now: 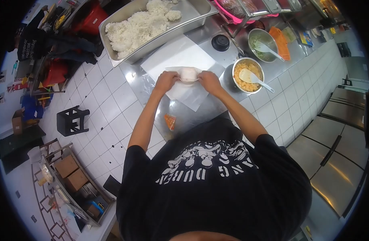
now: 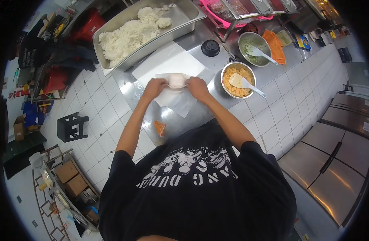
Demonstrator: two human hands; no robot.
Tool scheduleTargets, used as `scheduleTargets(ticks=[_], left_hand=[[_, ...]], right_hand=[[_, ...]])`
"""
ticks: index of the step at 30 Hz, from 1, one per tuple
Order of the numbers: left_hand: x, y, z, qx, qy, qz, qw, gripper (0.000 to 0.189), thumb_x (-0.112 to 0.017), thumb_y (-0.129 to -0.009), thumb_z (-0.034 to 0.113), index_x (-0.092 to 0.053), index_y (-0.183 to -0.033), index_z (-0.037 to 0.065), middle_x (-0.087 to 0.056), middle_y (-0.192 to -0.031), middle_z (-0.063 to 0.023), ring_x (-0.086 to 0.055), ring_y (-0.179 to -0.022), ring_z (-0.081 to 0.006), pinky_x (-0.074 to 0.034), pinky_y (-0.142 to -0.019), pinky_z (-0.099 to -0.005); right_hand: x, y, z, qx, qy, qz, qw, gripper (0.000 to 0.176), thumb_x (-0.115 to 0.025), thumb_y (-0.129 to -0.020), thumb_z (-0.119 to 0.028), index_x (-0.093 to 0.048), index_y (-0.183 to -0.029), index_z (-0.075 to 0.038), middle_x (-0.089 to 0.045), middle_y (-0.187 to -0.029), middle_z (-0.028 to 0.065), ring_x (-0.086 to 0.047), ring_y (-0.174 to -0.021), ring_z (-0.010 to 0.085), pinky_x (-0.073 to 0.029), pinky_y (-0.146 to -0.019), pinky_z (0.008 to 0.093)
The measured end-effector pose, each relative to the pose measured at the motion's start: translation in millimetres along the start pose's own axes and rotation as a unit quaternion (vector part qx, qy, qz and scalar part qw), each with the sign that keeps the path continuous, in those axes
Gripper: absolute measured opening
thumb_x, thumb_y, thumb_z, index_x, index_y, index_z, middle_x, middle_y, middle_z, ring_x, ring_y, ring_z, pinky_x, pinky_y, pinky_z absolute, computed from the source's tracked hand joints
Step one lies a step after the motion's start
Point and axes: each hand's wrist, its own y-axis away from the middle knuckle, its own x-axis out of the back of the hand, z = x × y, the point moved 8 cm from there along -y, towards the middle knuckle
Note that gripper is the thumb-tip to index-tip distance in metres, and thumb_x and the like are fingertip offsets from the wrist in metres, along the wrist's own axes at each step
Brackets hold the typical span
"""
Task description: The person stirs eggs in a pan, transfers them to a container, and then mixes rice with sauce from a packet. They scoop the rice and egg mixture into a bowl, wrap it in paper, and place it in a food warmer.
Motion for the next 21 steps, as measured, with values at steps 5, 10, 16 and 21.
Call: scheduleTargets(ticks=[5, 10, 16, 21], left_hand=[[7, -40, -3, 0.175, -0.123, -0.067, 0.974, 0.033, -0.077, -0.067, 0.016, -0.064, -0.096, 0.005, -0.068, -0.098, -0.0128, -0.063, -0.091, -0.0339, -0.049, -0.075, -0.0440], [22, -58, 44, -0.006, -0.279, 0.027, 0.960, 0.031, -0.079, -0.061, 0.016, -0.064, -0.086, 0.005, -0.065, -0.093, -0.0113, -0.063, -0.088, -0.0324, -0.049, -0.074, -0.0437], [9, -34, 22, -0.056, -0.126, 0.077, 0.987, 0.014, -0.070, -0.066, 0.012, -0.060, -0.074, 0.005, -0.059, -0.080, -0.0115, -0.060, -0.081, -0.0316, -0.049, -0.073, -0.0401], [22, 15, 53, -0.035, -0.096, 0.267, 0.958, 0.008, -0.062, -0.073, 0.008, -0.064, -0.079, 0.003, -0.057, -0.081, -0.0139, -0.056, -0.079, -0.0320, -0.047, -0.072, -0.0408]], right_hand=[[-30, -53, 36, -0.052, -0.093, -0.261, 0.960, 0.019, -0.073, -0.068, -0.019, -0.068, -0.077, -0.003, -0.068, -0.088, 0.0139, -0.063, -0.089, 0.0309, -0.050, -0.074, 0.0366], [-13, -58, 22, -0.111, 0.084, -0.135, 0.981, 0.032, -0.077, -0.064, -0.018, -0.065, -0.090, -0.005, -0.066, -0.092, 0.0150, -0.063, -0.086, 0.0311, -0.051, -0.077, 0.0387], [5, -42, -5, -0.011, 0.088, -0.063, 0.994, 0.015, -0.063, -0.075, -0.007, -0.056, -0.088, -0.004, -0.059, -0.094, 0.0173, -0.061, -0.085, 0.0389, -0.050, -0.075, 0.0470], [12, -7, -17, -0.074, 0.014, 0.037, 0.996, 0.008, -0.052, -0.082, -0.004, -0.054, -0.089, 0.000, -0.058, -0.092, 0.0194, -0.063, -0.083, 0.0390, -0.052, -0.071, 0.0463]])
